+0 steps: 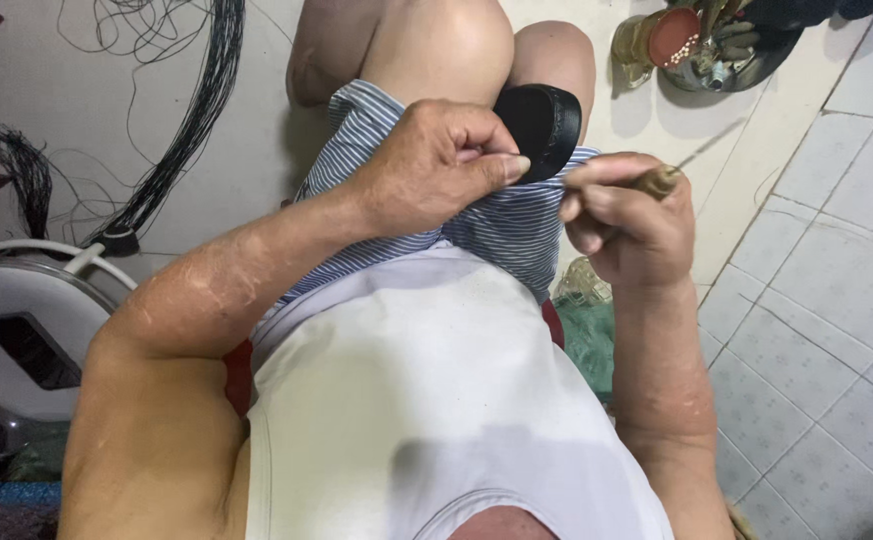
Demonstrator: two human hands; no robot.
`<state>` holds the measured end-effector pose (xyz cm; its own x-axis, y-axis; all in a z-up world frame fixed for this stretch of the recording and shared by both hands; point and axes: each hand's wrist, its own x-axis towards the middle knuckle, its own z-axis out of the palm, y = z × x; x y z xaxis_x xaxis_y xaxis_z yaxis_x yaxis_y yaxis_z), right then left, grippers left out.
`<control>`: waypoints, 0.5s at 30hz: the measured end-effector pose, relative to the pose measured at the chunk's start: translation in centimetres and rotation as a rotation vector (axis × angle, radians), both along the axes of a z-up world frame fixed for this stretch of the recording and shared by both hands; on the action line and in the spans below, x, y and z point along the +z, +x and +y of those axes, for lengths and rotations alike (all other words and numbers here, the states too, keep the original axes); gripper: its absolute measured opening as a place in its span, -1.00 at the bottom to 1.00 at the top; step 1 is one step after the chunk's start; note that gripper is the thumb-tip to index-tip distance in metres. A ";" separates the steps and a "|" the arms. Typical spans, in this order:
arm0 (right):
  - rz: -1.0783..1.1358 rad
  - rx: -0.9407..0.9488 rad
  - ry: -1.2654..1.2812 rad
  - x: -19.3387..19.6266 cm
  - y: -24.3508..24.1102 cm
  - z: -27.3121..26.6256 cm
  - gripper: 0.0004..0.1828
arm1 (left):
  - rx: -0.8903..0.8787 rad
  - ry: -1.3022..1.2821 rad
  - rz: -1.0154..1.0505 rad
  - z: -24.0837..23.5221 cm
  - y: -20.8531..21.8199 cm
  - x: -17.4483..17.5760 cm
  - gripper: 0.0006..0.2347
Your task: The person sits and sews a black slipper using a needle and thread. They repeatedly push the needle through the sole and pull the thread to stitch the slipper together.
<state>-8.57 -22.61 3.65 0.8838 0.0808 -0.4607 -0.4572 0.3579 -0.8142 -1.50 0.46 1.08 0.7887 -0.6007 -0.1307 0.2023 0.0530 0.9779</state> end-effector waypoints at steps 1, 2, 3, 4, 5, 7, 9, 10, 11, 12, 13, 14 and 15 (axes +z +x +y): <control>0.000 0.003 0.001 0.1 0.1 0.5 -0.80 | 0.003 0.001 0.000 0.0 -0.1 0.0 -0.87; -0.075 0.069 -0.166 0.1 0.2 1.1 -0.82 | -0.011 -0.033 0.019 -0.1 -0.1 0.0 -0.87; -0.149 0.132 -0.331 0.1 0.2 1.6 -0.83 | -0.026 -0.066 0.038 -0.1 -0.3 0.0 -0.86; -0.149 0.134 -0.329 -0.3 0.3 2.1 -0.83 | -0.024 -0.064 0.039 0.0 -0.2 0.1 -0.86; -0.247 0.081 -0.389 -0.8 0.4 2.5 -0.84 | -0.038 -0.099 0.077 0.1 0.0 0.2 -0.91; -0.343 0.022 -0.454 -1.2 0.7 1.6 -0.84 | -0.058 -0.137 0.117 -0.2 0.1 0.3 -0.94; -0.167 -0.310 -0.379 -1.2 1.1 -0.8 -0.85 | 0.089 -0.005 -0.110 -0.4 -0.1 0.4 -0.88; -0.169 -0.311 -0.378 -2.1 1.1 -4.6 -0.85 | 0.088 -0.004 -0.111 -0.5 0.1 0.2 -0.88; -0.139 -0.408 -0.366 -3.0 1.0 -8.3 -0.83 | 0.130 -0.029 -0.162 -0.5 0.2 0.0 -0.84; -0.109 -0.504 -0.355 -4.0 0.8 -12.0 -0.80 | 0.172 -0.054 -0.214 -0.5 0.2 -0.2 -0.79; -0.109 -0.508 -0.357 -6.6 0.2 -18.0 -0.80 | 0.168 -0.056 -0.214 0.1 0.5 -0.4 -0.79; -0.045 -0.742 -0.436 -8.5 -1.2 -23.8 -0.73 | 0.214 -0.016 -0.283 0.6 0.8 -0.6 -0.80; 0.016 -0.969 -0.516 -10.2 -2.7 -29.4 -0.66 | 0.267 0.025 -0.350 1.2 1.1 -0.8 -0.80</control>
<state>-11.23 -52.03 -6.54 0.4623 -0.8505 -0.2511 -0.1777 0.1885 -0.9659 -0.41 1.67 0.27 0.9151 -0.3701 0.1599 -0.1588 0.0338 0.9867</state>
